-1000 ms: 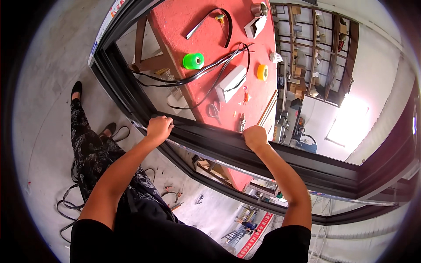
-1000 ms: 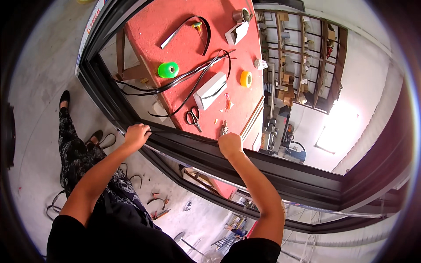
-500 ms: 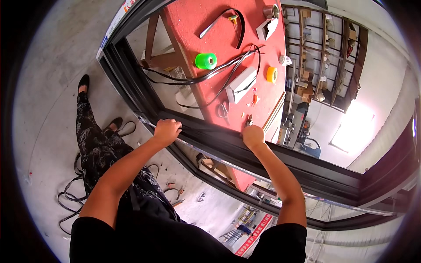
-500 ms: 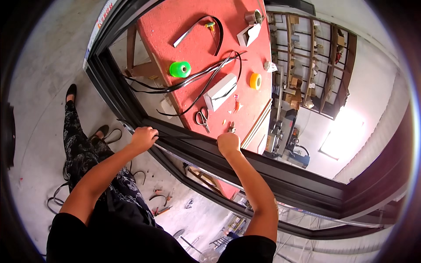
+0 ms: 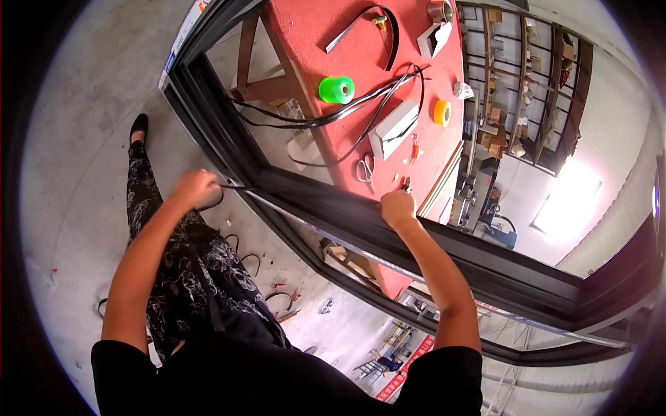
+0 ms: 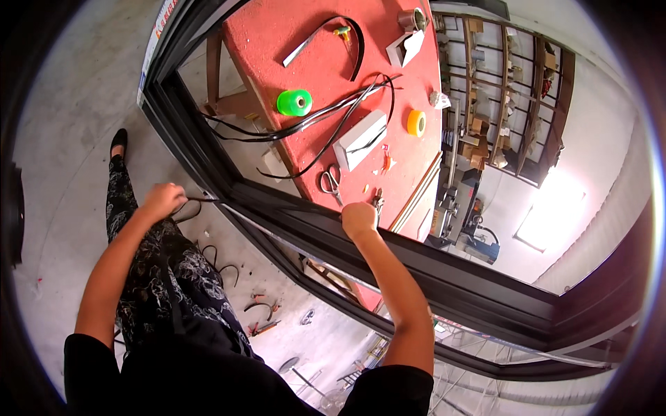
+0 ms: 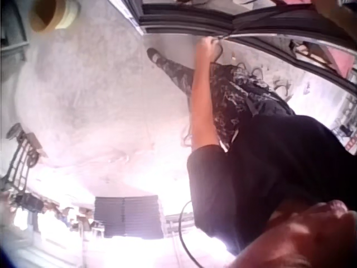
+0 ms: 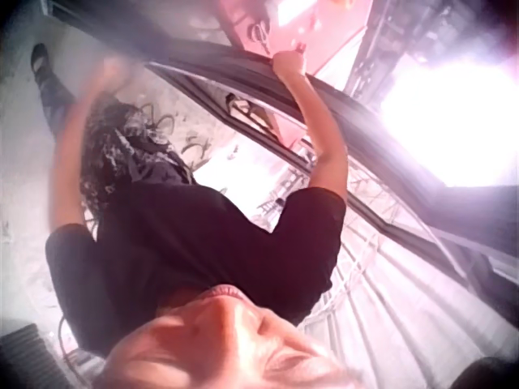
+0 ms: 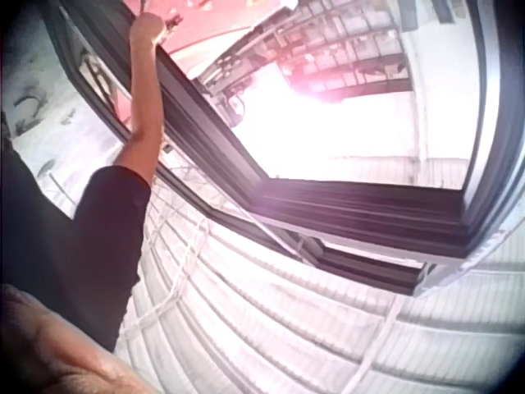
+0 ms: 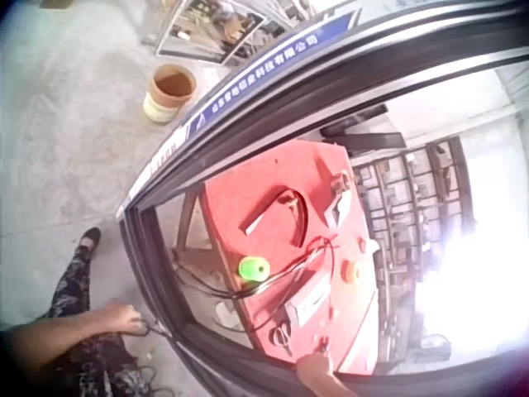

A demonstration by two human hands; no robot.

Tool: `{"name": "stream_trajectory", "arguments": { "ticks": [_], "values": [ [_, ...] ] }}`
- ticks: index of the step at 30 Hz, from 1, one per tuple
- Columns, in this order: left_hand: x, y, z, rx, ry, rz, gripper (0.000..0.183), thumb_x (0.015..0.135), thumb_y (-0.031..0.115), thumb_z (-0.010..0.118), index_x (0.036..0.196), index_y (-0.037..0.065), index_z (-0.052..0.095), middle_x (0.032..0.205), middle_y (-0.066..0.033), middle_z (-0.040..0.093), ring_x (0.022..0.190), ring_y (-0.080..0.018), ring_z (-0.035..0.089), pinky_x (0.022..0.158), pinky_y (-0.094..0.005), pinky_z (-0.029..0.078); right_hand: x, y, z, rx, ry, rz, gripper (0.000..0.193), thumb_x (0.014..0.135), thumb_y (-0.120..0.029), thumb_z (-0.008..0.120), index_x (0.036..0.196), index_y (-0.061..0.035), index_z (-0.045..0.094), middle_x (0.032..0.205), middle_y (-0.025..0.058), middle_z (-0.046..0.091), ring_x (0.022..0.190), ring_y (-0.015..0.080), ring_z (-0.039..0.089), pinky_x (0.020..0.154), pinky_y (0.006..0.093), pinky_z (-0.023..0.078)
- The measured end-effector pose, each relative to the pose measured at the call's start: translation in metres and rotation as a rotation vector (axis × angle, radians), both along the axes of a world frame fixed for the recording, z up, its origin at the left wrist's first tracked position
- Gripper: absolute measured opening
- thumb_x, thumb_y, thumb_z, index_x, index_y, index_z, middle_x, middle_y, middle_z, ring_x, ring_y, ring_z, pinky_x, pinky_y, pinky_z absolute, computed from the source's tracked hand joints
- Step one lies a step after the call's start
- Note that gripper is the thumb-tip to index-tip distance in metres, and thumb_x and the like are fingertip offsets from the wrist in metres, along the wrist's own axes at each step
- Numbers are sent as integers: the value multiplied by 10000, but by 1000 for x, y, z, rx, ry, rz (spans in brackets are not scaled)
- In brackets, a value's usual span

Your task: The person installs a black rubber seal into the grooves of a metal window frame. They pull the seal from a coil on the floor, press it into the frame tracks by hand, and use scissors to cut the seal to length at the corners.

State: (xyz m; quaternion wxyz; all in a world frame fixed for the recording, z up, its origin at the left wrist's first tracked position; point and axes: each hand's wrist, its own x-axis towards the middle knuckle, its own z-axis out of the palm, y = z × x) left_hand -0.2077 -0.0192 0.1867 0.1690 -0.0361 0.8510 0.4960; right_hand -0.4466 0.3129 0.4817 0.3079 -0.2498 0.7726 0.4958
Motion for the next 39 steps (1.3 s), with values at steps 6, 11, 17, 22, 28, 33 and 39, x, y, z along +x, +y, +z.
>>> {"name": "stream_trajectory", "arguments": {
  "ticks": [6, 11, 17, 22, 28, 33, 39],
  "values": [
    [-14, -28, 11, -100, 81, 134, 268, 748, 270, 693, 927, 77, 643, 877, -91, 616, 842, -300, 600, 737, -410, 481, -1, 7, -28, 22, 21, -15, 324, 823, -429, 616, 827, -124, 726, 836, 70, 698, 834, 229, 677, 707, 360, 532],
    [-13, -9, 27, -145, 77, 247, 295, 784, 227, 673, 1017, 64, 590, 967, -123, 596, 930, -315, 567, 797, -409, 470, 4, -2, -31, 22, 20, -59, 322, 828, -430, 614, 836, -128, 725, 842, 61, 699, 843, 217, 677, 709, 351, 532],
    [12, 2, 14, -27, 81, 348, 195, 809, 166, 640, 958, 46, 601, 914, -117, 601, 869, -324, 578, 745, -412, 478, 0, 10, -52, -2, 17, -64, 321, 815, -438, 627, 846, -134, 727, 867, 74, 699, 861, 238, 673, 719, 360, 534],
    [27, -2, 12, 35, 17, 415, 127, 821, 132, 617, 905, 42, 587, 875, -123, 602, 835, -326, 575, 719, -411, 466, 4, 8, -67, -24, 47, -56, 287, 815, -407, 636, 850, -139, 731, 884, 76, 700, 866, 243, 671, 715, 366, 534],
    [32, -13, 20, 1, 39, 465, 78, 832, 118, 602, 863, 47, 598, 833, -117, 606, 802, -323, 581, 691, -417, 461, 10, 7, -98, -33, 100, -54, 181, 821, -277, 603, 824, -149, 731, 882, 78, 703, 847, 235, 679, 687, 368, 534],
    [42, -18, 15, 25, 2, 512, 82, 841, 123, 594, 866, 46, 601, 829, -124, 607, 787, -333, 585, 689, -416, 464, 5, 6, -100, -83, 27, -86, 183, 826, -253, 582, 829, -150, 734, 864, 86, 705, 847, 235, 681, 660, 367, 532],
    [49, -22, 7, -15, -43, 460, 124, 867, 122, 577, 940, 26, 601, 898, -130, 610, 804, -321, 590, 700, -395, 468, 9, 13, -118, -54, 46, -54, 187, 826, -249, 580, 841, -146, 735, 859, 74, 708, 840, 232, 684, 657, 365, 530]
  ]
}}
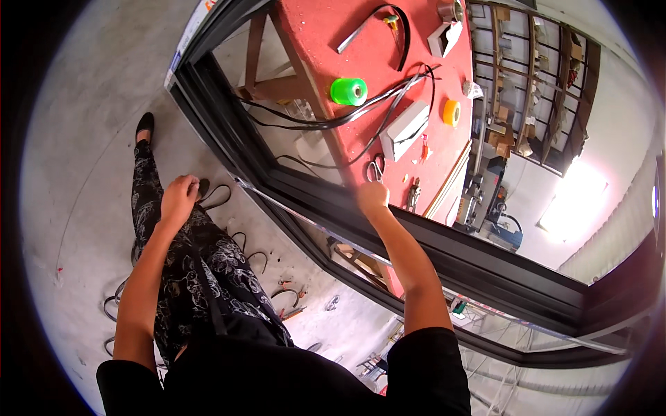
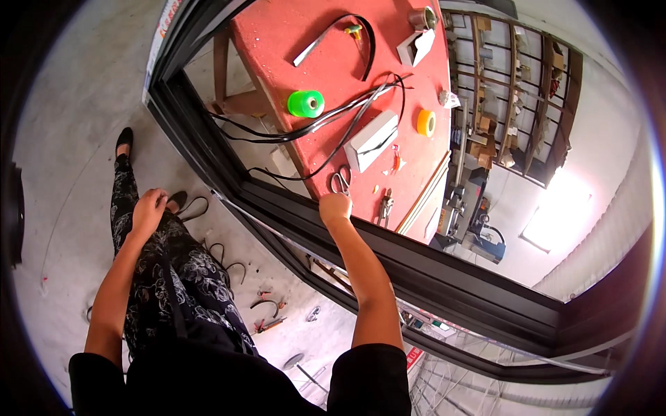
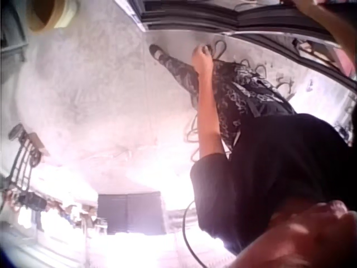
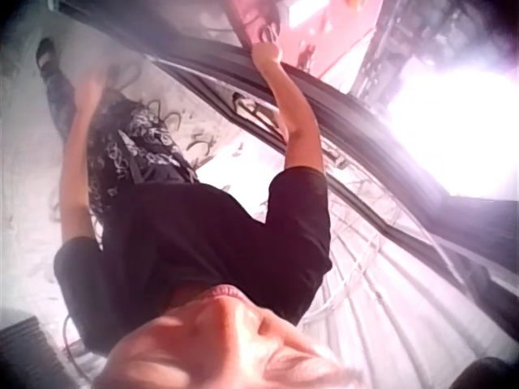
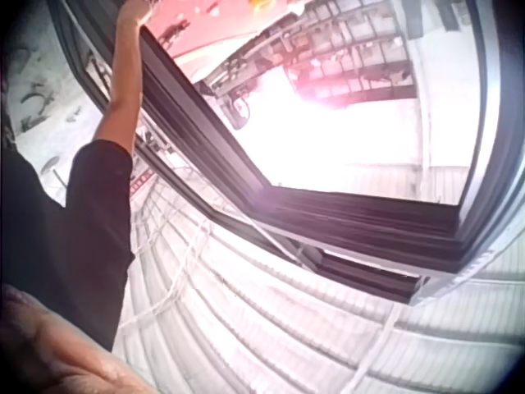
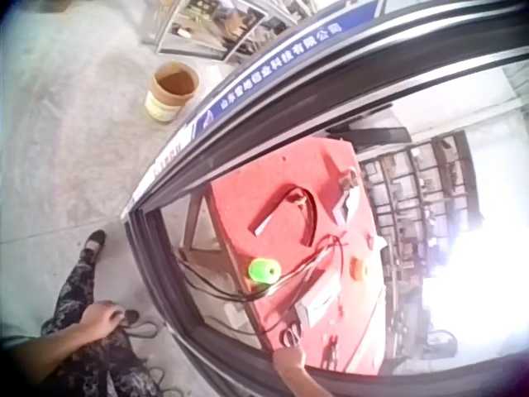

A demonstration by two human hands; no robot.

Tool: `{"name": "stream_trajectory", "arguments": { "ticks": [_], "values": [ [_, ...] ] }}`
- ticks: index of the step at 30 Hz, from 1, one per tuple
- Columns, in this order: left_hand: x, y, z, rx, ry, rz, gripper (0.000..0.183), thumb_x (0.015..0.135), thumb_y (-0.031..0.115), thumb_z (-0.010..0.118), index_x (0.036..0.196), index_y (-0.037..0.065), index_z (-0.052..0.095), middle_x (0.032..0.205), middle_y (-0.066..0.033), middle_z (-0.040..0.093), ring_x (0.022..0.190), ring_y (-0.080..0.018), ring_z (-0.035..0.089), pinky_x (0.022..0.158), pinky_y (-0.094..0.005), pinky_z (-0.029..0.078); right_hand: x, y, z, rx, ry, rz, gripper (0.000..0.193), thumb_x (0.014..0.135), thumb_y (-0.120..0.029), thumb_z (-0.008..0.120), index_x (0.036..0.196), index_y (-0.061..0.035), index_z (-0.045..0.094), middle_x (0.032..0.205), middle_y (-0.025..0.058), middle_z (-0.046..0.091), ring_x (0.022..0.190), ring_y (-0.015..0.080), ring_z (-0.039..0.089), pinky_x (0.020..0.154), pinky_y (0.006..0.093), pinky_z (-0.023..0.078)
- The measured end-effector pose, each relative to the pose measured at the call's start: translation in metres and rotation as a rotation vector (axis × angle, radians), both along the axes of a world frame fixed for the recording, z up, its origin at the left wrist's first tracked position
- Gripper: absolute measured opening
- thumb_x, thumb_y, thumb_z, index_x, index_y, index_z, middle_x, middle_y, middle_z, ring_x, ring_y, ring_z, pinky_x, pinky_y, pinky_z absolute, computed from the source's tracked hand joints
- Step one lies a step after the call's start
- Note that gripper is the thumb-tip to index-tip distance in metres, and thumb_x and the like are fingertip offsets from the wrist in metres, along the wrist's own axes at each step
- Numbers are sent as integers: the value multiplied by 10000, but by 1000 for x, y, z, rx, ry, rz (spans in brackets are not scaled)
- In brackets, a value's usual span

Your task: The person installs a black rubber seal into the grooves of a metal window frame. They pull the seal from a coil on the floor, press it into the frame tracks by hand, and use scissors to cut the seal to length at the corners.

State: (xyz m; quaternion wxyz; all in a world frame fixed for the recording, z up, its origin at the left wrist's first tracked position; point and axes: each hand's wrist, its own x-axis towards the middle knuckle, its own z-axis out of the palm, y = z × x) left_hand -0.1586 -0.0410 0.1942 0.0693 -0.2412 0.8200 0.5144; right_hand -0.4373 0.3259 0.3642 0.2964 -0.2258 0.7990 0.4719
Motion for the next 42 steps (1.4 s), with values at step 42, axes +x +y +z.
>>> {"name": "stream_trajectory", "arguments": {
  "ticks": [42],
  "values": [
    [-26, -16, 87, 53, -48, -37, 154, 859, 171, 577, 931, 40, 614, 877, -145, 625, 795, -323, 607, 690, -392, 475, -37, -78, 15, -1464, 365, -957, 320, 744, -231, 753, 874, 26, 615, 756, 128, 656, 619, 199, 590, 572, 308, 474]
  ]
}}
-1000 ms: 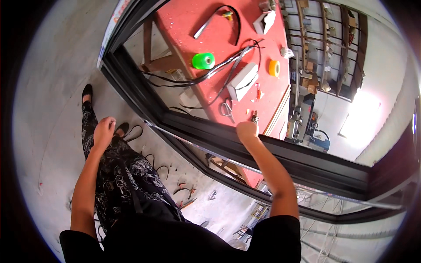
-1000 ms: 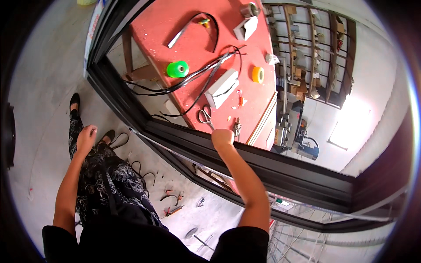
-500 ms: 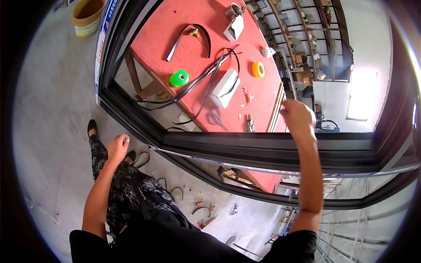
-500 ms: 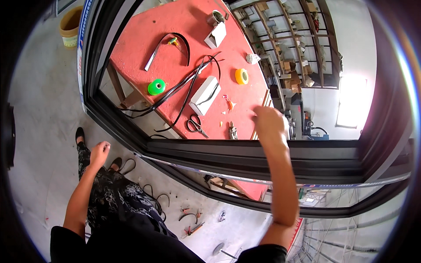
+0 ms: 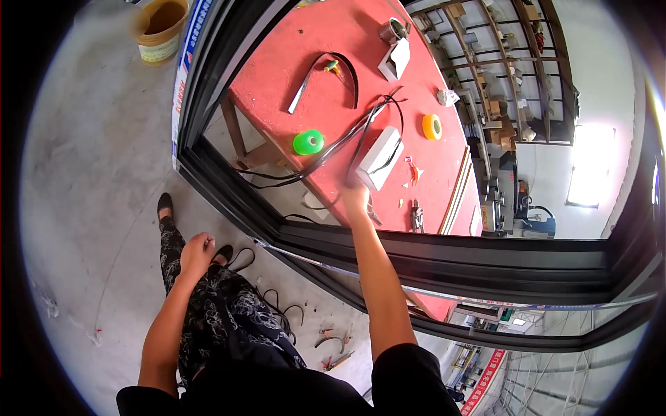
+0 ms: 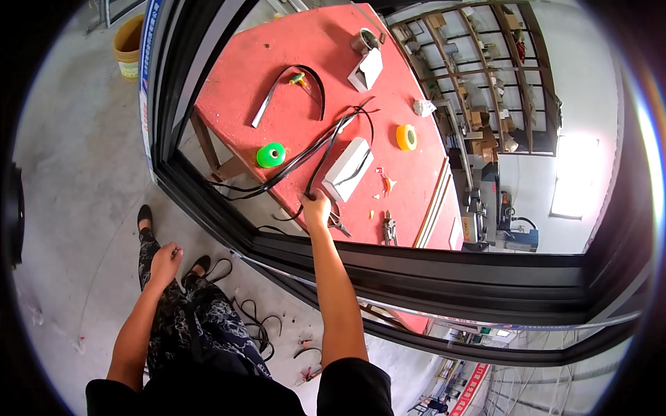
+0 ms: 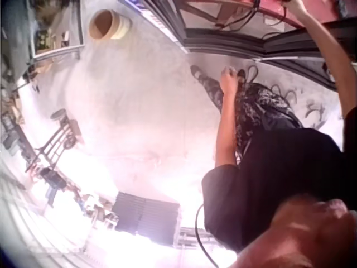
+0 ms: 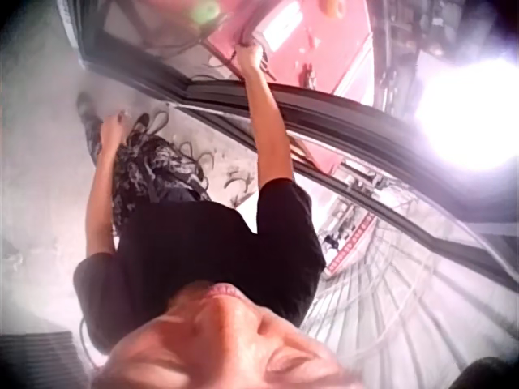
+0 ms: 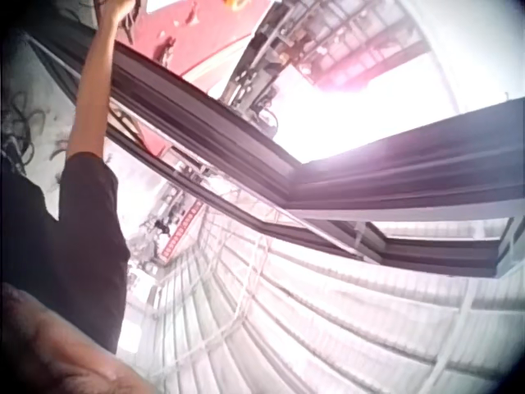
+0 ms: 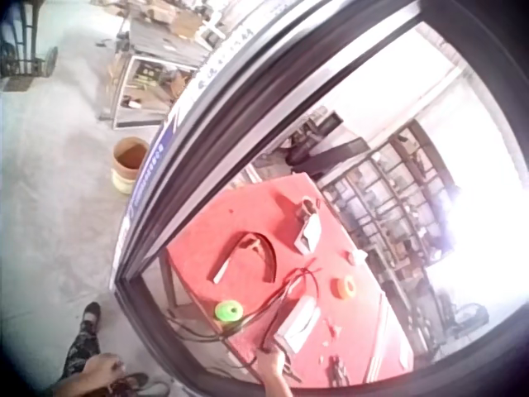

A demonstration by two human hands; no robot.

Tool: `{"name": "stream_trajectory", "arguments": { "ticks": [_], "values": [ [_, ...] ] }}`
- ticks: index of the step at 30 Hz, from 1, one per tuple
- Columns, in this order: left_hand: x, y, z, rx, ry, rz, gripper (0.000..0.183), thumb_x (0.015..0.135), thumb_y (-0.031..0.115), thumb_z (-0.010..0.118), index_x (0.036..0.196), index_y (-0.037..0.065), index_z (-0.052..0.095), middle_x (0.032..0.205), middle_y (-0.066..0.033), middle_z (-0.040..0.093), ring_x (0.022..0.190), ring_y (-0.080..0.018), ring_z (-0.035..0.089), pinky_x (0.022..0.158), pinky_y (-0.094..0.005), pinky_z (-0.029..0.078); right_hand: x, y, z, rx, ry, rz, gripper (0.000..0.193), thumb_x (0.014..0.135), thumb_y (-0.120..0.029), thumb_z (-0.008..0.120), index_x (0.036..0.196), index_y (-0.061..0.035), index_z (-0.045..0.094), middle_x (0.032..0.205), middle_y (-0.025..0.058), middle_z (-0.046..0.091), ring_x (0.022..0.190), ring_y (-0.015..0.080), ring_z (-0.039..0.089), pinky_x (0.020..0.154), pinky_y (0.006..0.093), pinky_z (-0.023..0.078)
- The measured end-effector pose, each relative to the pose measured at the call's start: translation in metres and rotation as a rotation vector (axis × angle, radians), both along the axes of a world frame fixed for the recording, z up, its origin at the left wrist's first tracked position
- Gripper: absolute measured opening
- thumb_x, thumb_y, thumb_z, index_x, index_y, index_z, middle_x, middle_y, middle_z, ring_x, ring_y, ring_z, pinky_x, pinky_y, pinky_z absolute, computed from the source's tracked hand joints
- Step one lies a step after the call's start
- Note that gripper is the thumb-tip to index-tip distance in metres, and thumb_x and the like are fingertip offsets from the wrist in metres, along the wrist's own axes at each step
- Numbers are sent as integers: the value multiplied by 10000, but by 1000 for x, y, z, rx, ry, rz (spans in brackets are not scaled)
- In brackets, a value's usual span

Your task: The person installs a black rubber seal into the grooves of a metal window frame. They pull the seal from a coil on the floor, press it into the frame tracks by hand, and use scissors to cut the seal to length at the corners.

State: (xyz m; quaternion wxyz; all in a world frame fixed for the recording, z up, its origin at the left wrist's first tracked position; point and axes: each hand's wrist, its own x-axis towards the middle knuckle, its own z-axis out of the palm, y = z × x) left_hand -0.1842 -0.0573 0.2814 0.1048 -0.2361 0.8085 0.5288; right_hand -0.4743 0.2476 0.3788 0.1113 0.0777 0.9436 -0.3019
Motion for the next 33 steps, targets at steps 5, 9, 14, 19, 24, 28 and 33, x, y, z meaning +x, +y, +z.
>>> {"name": "stream_trajectory", "arguments": {
  "ticks": [5, 9, 14, 19, 24, 28, 33],
  "values": [
    [-67, 21, 84, 141, 188, -30, 157, 853, 160, 589, 956, 45, 614, 891, -138, 628, 830, -324, 608, 715, -396, 480, 57, -38, 134, -509, -76, -81, 161, 834, -158, 699, 846, -16, 623, 693, 5, 608, 585, 69, 516, 495, 206, 387],
    [-114, 58, 178, 17, 653, -167, 238, 841, 95, 593, 1074, 53, 598, 979, -112, 617, 926, -313, 583, 814, -381, 466, 95, -44, 204, -424, -80, -7, 161, 848, -149, 688, 885, 0, 639, 688, -22, 577, 603, 47, 491, 520, 197, 380],
    [-149, 117, 287, 120, 1083, -324, 345, 819, 77, 602, 1162, 51, 571, 1064, -123, 585, 975, -332, 551, 845, -392, 447, 134, -13, 246, -535, -15, 43, 193, 866, -167, 675, 946, 6, 645, 709, -4, 598, 583, 38, 476, 505, 186, 370],
    [-126, 157, 309, 372, 883, -440, 299, 882, 132, 576, 1159, 21, 561, 1045, -132, 600, 957, -298, 581, 850, -347, 443, 164, 15, 286, -714, 33, -98, 203, 880, -168, 655, 996, -2, 639, 748, 15, 633, 553, 35, 480, 479, 171, 364],
    [-120, 199, 297, 1311, 213, -500, 392, 975, 360, 471, 1155, 22, 556, 960, -85, 626, 914, -170, 596, 773, -301, 463, 200, 33, 294, -515, 39, 49, 187, 845, -158, 687, 931, -3, 628, 784, 23, 625, 661, 93, 513, 577, 247, 429],
    [-151, 203, 308, 1607, -97, -294, 306, 962, 298, 514, 1040, 3, 539, 843, -46, 597, 731, -151, 571, 743, -302, 480, 241, 43, 290, -291, 34, 245, 179, 806, -148, 714, 877, -3, 635, 748, 61, 587, 668, 157, 558, 611, 290, 448],
    [-224, 178, 282, 1766, -91, -10, 263, 952, 287, 523, 960, 25, 526, 688, -9, 492, 638, -137, 513, 659, -330, 475, 307, 102, 220, 200, 142, 390, 187, 825, -252, 640, 800, -69, 611, 705, 113, 585, 734, 315, 568, 640, 413, 459]
  ]
}}
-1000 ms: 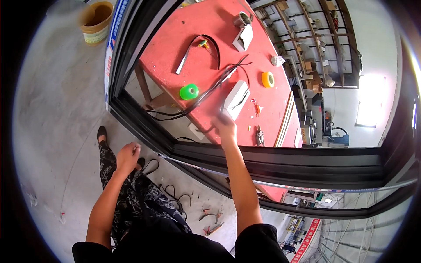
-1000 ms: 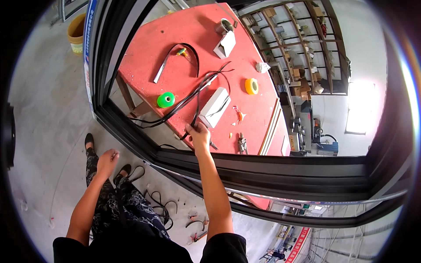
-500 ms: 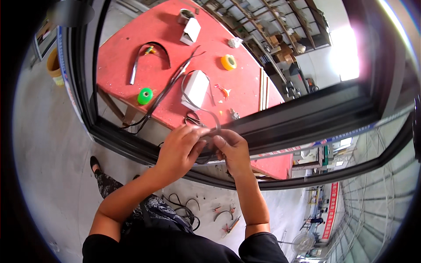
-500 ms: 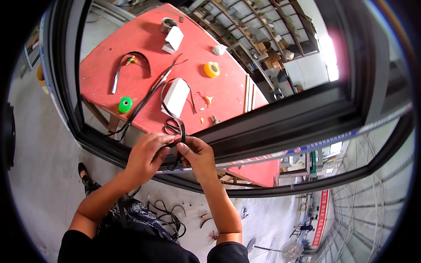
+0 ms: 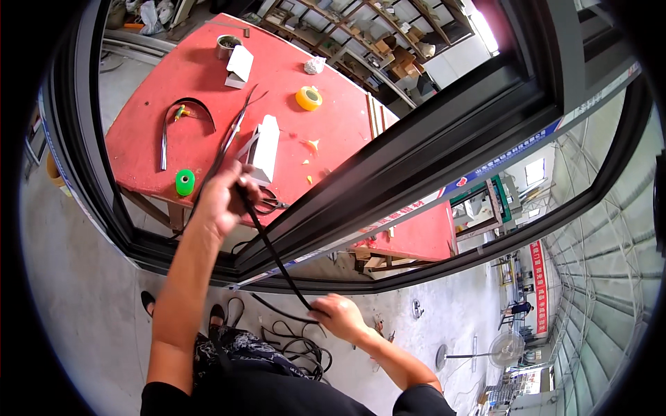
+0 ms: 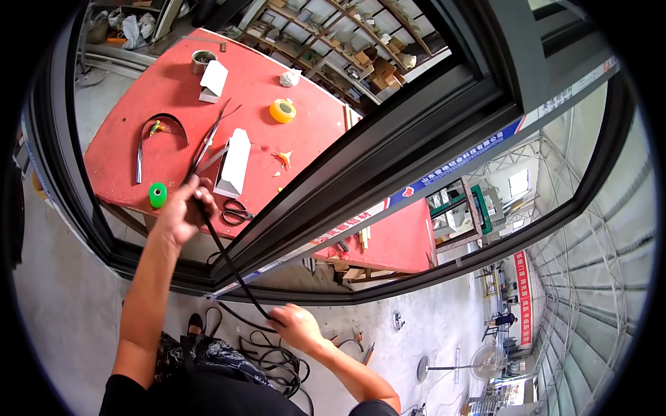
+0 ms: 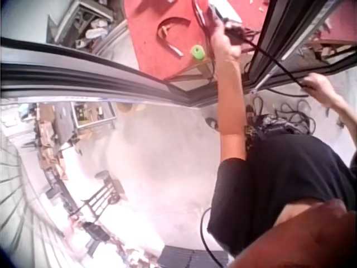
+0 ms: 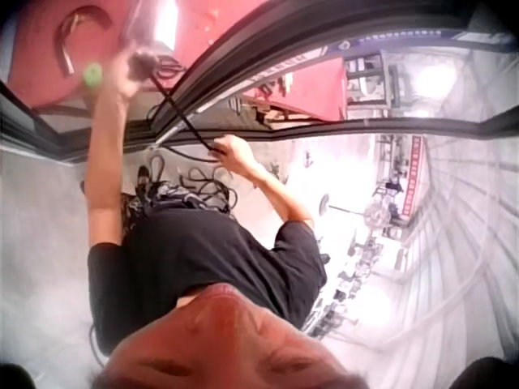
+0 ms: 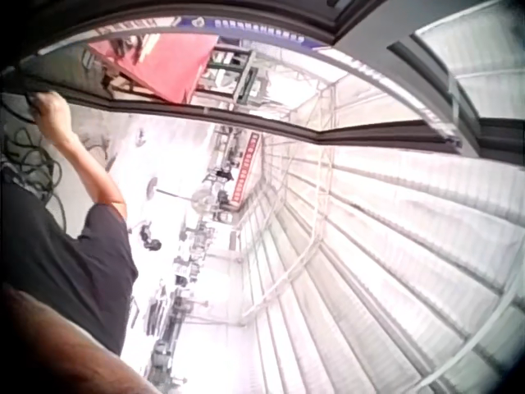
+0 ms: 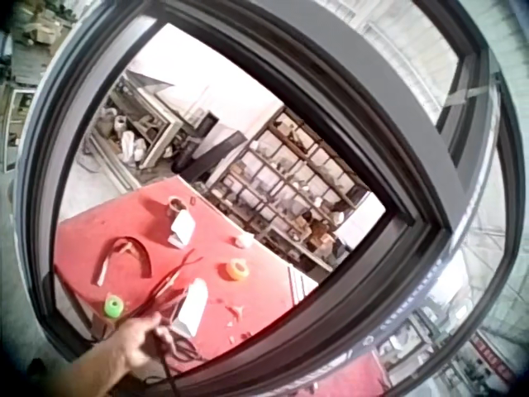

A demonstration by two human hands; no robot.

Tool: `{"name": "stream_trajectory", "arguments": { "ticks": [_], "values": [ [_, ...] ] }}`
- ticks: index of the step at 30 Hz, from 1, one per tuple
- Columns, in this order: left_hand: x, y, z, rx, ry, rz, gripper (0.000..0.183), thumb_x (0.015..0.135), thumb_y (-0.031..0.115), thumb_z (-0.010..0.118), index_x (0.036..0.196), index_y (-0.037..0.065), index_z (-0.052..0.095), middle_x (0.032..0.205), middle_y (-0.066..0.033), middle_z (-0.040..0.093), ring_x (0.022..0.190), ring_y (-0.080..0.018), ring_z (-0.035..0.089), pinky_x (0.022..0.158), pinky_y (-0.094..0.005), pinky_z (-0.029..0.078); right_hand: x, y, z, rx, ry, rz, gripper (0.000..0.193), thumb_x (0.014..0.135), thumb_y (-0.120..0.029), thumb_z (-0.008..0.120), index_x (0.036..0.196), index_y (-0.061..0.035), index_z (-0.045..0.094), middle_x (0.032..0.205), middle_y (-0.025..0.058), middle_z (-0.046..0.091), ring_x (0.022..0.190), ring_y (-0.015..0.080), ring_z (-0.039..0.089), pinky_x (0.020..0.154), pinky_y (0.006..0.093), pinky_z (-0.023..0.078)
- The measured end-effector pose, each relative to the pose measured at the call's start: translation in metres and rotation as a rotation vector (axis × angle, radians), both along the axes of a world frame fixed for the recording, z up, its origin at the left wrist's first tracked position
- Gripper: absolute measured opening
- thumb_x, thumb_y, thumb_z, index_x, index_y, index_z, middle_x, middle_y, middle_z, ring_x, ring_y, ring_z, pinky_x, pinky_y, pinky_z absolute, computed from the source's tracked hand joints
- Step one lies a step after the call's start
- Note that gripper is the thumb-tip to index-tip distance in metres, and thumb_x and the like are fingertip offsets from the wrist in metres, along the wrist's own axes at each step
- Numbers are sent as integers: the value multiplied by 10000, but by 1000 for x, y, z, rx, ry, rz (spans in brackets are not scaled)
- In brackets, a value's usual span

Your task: The person installs a black rubber seal into the grooves of a metal window frame. They pull the seal from a coil on the floor, press it into the frame tracks by hand, and use scissors to cut the seal to length at the corners.

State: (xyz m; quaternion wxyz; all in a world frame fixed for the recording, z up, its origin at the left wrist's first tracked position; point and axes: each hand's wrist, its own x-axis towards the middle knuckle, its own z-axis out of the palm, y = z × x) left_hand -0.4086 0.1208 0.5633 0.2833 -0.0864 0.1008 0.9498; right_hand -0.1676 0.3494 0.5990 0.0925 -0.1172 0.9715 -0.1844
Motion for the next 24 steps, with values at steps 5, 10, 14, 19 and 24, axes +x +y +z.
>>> {"name": "stream_trajectory", "arguments": {
  "ticks": [5, 10, 14, 19, 24],
  "values": [
    [-66, -31, -22, -63, 93, 187, 273, 945, 324, 537, 914, 53, 529, 659, 20, 448, 608, -111, 453, 552, -250, 407, 116, 91, -77, 441, -372, -317, 209, 842, -340, 588, 843, -139, 645, 754, 135, 638, 748, 340, 623, 643, 452, 487],
    [-87, -45, -15, -347, 172, 325, 249, 962, 321, 511, 925, 75, 516, 675, 34, 439, 561, -70, 409, 430, -189, 296, 177, 129, -96, 469, -409, -495, 243, 840, -357, 587, 848, -121, 645, 769, 137, 646, 771, 337, 629, 659, 458, 488],
    [-72, -24, 5, -472, 199, 344, 284, 959, 392, 496, 917, 111, 510, 649, 66, 418, 494, -22, 350, 394, -177, 243, 176, 143, -99, 602, -592, -510, 272, 813, -374, 620, 882, -112, 645, 802, 135, 655, 810, 330, 636, 693, 450, 493],
    [15, 39, 68, -170, 589, -228, 481, 970, 517, 359, 875, 83, 545, 564, 51, 367, 427, -55, 277, 373, -221, 202, 83, 73, -6, 277, 101, -435, 345, 763, -243, 735, 1065, -104, 643, 877, 101, 665, 761, 272, 647, 672, 363, 520],
    [67, 88, 94, -282, 929, -303, 477, 1006, 454, 308, 948, 54, 562, 582, 30, 398, 500, -56, 352, 463, -214, 296, -28, -6, 167, 282, 896, -115, 216, 729, 47, 699, 927, -35, 666, 836, 81, 681, 704, 218, 639, 678, 300, 501]
  ]
}}
